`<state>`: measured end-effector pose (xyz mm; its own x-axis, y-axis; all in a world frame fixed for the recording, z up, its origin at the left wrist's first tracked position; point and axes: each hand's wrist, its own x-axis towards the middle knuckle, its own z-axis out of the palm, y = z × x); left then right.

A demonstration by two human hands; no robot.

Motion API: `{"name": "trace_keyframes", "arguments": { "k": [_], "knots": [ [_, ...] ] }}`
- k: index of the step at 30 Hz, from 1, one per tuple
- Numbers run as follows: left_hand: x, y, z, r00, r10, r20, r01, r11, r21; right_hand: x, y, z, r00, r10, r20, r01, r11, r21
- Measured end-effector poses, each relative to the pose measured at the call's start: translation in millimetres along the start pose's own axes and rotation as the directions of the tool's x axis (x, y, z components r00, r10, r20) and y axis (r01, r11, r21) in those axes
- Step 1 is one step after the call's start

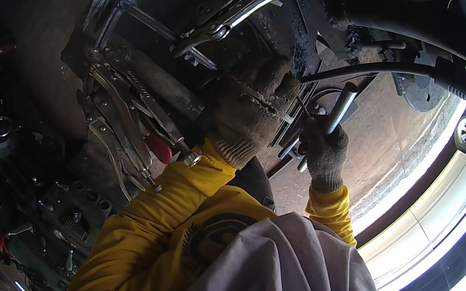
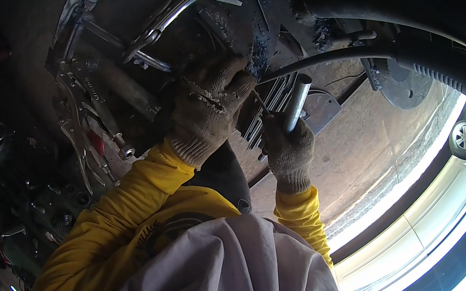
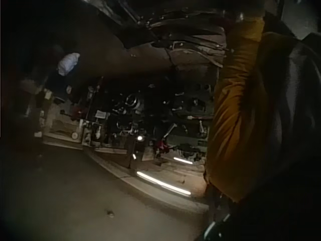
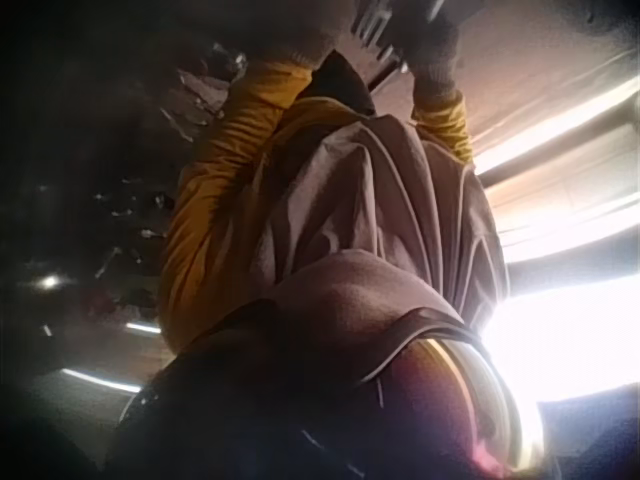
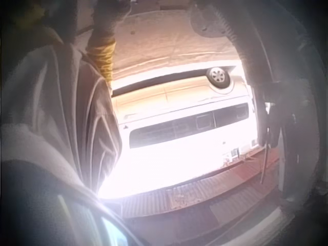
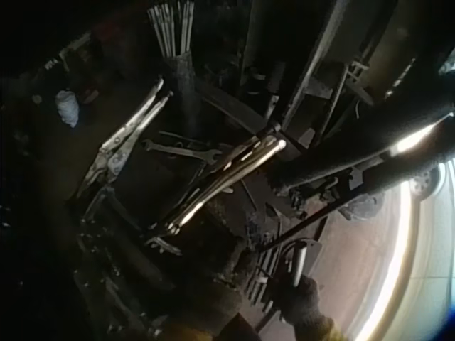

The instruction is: The person bends a metal rod against a jig and uses a handheld angle grinder to cut or smooth a section of the metal assembly.

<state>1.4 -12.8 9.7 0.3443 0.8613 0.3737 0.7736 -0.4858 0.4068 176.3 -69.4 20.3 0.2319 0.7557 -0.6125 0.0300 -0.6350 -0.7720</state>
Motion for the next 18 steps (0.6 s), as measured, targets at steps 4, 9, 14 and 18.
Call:
{"name": "trace_keyframes", "arguments": {
  "k": [4, 9, 14, 18],
  "knots": [
    [0, 1, -1, 0.999, -0.016, 0.034, 0.016, 1.000, 0.009, 3, 2, -2, 1.000, -0.008, -0.005, 0.008, 0.999, -0.044],
    [-2, -2, -1, 1.000, 0.018, 0.021, -0.018, 1.000, 0.010, 0, 7, 3, 0.990, -0.118, -0.081, 0.104, 0.983, -0.153],
    [6, 2, -8, 0.994, -0.039, 0.098, 0.037, 0.999, 0.014, 4, 15, -2, 0.982, -0.177, -0.059, 0.166, 0.972, -0.164],
    [4, 0, -5, 0.995, -0.032, 0.092, 0.031, 0.999, 0.007, 5, 10, -5, 0.996, -0.089, -0.023, 0.084, 0.981, -0.174]
  ]
}}
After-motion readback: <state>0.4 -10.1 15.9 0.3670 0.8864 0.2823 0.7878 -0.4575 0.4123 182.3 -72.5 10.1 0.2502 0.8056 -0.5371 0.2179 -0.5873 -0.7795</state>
